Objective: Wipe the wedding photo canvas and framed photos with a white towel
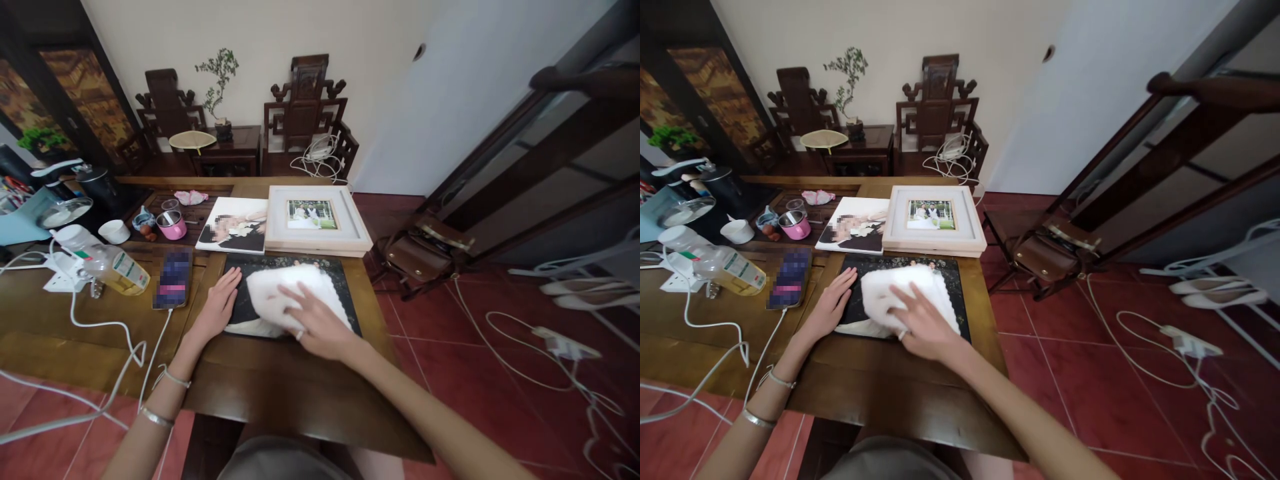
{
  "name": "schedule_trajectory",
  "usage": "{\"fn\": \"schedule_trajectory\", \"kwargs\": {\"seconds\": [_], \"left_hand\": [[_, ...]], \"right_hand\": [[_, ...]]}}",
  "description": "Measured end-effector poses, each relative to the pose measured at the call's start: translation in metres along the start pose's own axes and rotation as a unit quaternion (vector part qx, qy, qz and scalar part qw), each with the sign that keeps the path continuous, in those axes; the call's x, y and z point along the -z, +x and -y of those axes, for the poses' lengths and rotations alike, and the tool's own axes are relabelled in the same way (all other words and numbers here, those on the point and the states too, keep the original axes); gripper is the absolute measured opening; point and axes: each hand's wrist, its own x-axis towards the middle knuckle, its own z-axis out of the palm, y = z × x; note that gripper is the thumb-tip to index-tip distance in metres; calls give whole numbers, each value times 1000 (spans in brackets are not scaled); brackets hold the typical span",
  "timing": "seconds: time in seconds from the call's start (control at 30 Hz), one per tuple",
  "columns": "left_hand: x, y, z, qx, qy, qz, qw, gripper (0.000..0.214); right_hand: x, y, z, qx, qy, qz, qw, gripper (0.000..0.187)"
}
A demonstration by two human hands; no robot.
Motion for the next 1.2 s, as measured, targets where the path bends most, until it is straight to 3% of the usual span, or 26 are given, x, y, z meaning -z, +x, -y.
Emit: {"fn": "schedule_trajectory", "kwargs": {"seconds": [0.13,0.27,0.37,0.57,0.67,0.77,0.9,1.0,1.07,1.2], "left_hand": [[1,0,0,2,0,4,1000,43],[1,0,0,6,-4,-2,1000,43],[0,1,0,12,-5,-4,1000,44],[1,0,-4,17,2,2,1000,44],[1,0,-5,15,8,0,1000,43],[1,0,-3,12,9,1,1000,43],[-1,0,0,-2,1,-9,1000,42],[-3,1,1,6,-11,-18,1000,42],[-2,1,0,18,-32,-32,999,43],[5,-1,-4,7,-108,-83,991,48]], "right_hand": [[4,36,-31,-32,-34,-59,997,34],[-3,54,-25,-60,-60,-69,994,37],[-11,42,1,-49,-56,-35,997,43],[-22,-16,51,41,17,20,999,44],[-18,-33,43,24,10,4,1000,45],[-11,-35,17,-33,-35,-54,997,36],[-1,-17,-13,-141,-92,-84,982,32],[1,8,-13,-169,-96,-65,979,38],[-1,25,-3,-143,-82,-42,985,42],[-14,46,24,-16,-40,22,999,40]]}}
